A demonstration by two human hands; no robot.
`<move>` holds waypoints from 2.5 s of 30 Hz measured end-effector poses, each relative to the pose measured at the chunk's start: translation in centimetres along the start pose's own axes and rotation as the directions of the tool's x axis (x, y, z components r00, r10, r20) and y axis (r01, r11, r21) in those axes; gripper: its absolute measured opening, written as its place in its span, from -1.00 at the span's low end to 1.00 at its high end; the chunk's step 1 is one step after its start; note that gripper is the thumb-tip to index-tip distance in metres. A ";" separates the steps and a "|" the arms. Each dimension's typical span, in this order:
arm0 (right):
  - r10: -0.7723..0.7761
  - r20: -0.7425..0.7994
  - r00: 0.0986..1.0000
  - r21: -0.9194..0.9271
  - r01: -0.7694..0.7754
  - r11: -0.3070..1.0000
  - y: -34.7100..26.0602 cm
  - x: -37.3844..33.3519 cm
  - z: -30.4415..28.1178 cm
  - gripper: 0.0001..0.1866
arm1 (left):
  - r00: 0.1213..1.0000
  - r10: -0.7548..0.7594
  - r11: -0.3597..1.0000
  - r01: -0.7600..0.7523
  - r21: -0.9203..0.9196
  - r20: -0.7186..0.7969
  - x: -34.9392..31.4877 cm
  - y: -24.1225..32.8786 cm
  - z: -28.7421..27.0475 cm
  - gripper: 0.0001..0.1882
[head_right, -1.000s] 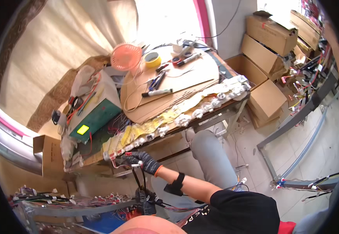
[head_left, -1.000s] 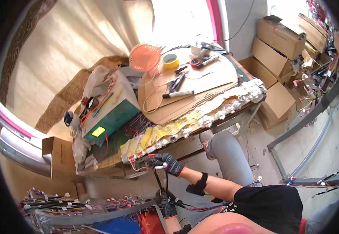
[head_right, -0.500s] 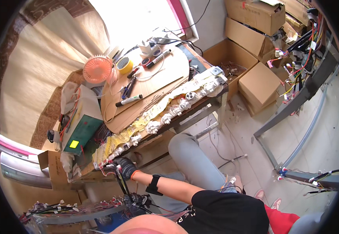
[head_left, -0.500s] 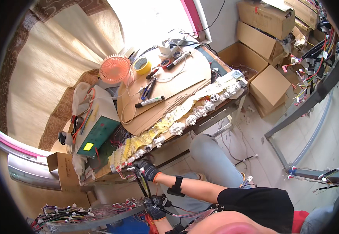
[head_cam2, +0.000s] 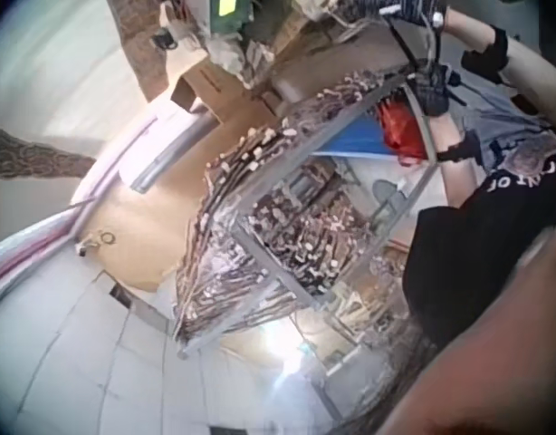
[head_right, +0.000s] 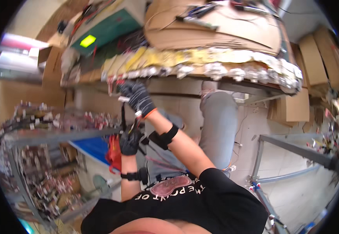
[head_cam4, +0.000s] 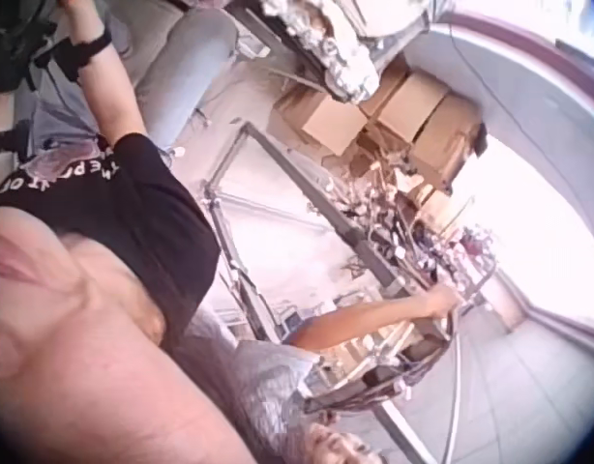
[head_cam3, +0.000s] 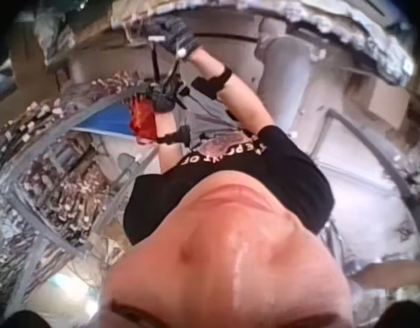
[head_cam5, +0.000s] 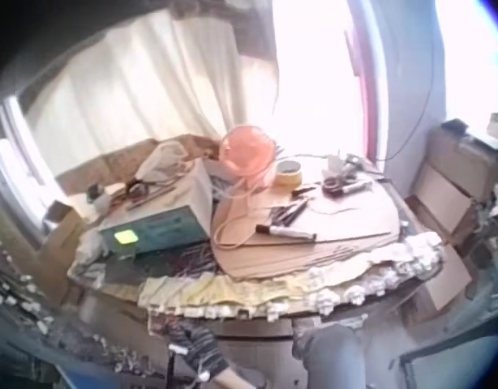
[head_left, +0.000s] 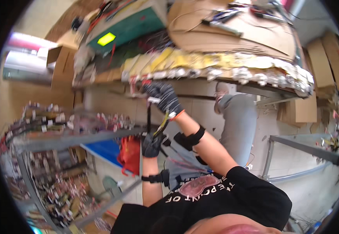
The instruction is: Connecting multiple colored wires into terminal sockets on an assembly board.
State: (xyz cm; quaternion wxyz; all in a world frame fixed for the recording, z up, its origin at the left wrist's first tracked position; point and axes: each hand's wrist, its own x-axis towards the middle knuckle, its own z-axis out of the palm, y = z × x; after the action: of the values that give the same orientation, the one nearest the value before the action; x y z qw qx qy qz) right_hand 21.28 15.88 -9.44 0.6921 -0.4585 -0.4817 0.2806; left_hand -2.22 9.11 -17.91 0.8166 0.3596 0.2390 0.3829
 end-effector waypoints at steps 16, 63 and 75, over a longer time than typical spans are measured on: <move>0.271 -0.071 0.960 -0.149 -0.279 0.949 0.2 1.3 1.4 -0.72 | 0.960 -0.032 0.999 0.040 0.023 -0.279 3.9 0.5 5.3 -0.81; -0.005 -0.060 0.998 -0.294 -0.013 0.956 -0.2 1.5 1.9 -0.80 | 0.985 -0.060 0.970 0.019 -0.243 -0.160 4.8 -2.6 4.5 -0.80; 0.118 -0.061 0.991 -0.010 -0.118 0.993 -3.5 -1.4 -2.3 -0.78 | 0.990 -0.070 0.980 0.046 -0.195 -0.119 4.5 -1.0 6.0 -0.85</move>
State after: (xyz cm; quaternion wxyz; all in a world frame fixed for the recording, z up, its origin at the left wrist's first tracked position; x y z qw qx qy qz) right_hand 22.66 12.41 -7.13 0.6855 -0.4990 -0.4345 0.3038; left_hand 4.91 9.81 -15.46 0.8417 0.2473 0.2623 0.4019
